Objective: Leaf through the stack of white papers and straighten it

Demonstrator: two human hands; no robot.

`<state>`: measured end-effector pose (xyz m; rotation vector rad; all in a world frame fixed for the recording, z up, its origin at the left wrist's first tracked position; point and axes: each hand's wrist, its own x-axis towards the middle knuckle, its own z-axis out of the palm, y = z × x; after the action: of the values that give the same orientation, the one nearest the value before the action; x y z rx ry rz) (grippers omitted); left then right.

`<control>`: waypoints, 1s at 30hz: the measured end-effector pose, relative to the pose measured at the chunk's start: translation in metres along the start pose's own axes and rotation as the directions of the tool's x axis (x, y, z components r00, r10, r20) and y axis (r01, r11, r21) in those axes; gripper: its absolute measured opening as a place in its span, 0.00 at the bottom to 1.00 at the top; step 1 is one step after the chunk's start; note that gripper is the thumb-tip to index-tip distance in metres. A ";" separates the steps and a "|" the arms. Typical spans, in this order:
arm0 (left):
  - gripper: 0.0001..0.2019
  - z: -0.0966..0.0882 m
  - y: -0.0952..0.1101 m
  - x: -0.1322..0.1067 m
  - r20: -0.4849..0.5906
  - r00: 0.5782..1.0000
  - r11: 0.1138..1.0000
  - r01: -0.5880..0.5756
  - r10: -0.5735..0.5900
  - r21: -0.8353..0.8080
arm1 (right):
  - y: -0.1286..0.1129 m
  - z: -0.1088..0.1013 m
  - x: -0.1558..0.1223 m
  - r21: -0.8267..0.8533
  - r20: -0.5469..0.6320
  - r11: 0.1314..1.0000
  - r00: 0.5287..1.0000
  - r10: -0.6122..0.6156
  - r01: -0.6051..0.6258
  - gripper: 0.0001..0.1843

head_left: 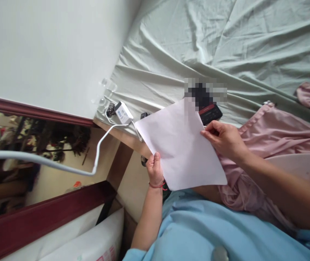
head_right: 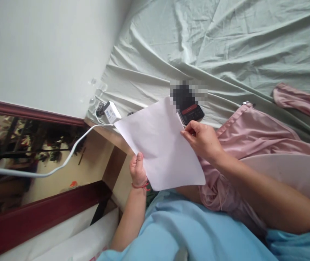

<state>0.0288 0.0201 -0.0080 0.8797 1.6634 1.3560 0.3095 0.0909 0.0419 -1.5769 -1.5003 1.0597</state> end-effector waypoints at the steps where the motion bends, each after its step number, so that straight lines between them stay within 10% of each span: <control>1: 0.21 0.000 0.000 0.000 0.008 1.000 1.000 0.002 -0.002 -0.015 | 0.000 0.000 -0.001 -0.014 -0.014 1.000 1.000 -0.010 0.009 0.10; 19: 0.21 0.007 0.004 0.001 -0.024 0.998 0.998 -0.055 0.055 -0.002 | 0.005 0.014 -0.017 -0.400 -0.135 0.841 0.883 -0.449 0.366 0.15; 30: 0.20 0.004 0.002 0.001 -0.028 0.998 0.998 -0.047 0.048 0.035 | -0.007 0.003 -0.016 -0.212 -0.147 0.888 0.885 -0.441 0.407 0.09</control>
<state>0.0317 0.0232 -0.0069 0.9289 1.7022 1.3821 0.3037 0.0757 0.0479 -1.3270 -1.7352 0.5216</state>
